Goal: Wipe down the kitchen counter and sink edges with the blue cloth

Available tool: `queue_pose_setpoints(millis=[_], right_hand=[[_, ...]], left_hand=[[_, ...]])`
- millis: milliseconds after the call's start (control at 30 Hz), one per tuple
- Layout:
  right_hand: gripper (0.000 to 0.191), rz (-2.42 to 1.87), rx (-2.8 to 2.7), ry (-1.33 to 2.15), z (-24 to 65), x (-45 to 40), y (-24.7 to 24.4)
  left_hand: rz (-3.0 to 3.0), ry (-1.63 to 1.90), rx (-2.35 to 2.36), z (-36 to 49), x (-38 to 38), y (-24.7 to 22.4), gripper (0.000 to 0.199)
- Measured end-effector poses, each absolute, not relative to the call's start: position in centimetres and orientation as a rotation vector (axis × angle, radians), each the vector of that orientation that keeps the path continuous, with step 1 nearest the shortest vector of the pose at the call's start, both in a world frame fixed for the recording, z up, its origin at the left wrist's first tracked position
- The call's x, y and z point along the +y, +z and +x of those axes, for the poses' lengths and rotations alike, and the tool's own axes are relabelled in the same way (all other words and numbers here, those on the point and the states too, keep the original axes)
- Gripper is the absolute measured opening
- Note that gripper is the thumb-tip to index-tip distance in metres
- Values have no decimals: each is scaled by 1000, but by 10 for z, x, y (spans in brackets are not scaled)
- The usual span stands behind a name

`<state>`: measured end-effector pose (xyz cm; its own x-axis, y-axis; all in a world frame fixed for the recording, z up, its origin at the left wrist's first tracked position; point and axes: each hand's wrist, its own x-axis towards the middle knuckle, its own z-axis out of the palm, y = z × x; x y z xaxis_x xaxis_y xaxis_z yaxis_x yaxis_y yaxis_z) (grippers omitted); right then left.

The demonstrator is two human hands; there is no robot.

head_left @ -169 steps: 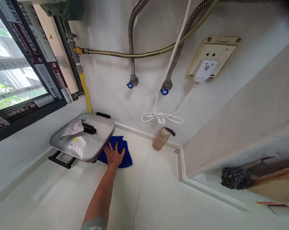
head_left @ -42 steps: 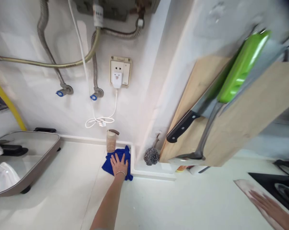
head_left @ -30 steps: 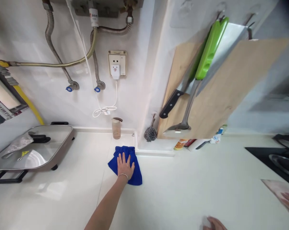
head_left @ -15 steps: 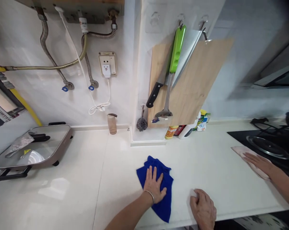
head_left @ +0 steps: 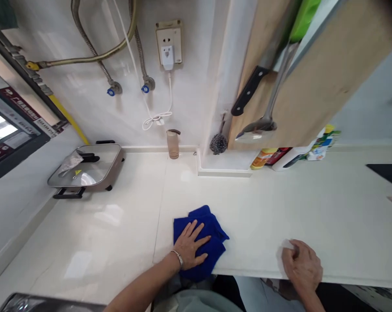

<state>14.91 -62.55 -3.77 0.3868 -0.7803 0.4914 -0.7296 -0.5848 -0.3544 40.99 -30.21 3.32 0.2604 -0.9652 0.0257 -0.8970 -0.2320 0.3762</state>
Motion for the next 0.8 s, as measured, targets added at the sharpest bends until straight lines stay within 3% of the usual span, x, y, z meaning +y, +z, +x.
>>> queue_pose_setpoints(millis=[533,800], right_hand=[[28,-2520,1457,-886,149,-620,-33],[29,-2494,1474,-967,155,-616,-27]], left_hand=[[2889,69,-951,487,-48,28,53],[2985,230,-717,491,-57,22,62]])
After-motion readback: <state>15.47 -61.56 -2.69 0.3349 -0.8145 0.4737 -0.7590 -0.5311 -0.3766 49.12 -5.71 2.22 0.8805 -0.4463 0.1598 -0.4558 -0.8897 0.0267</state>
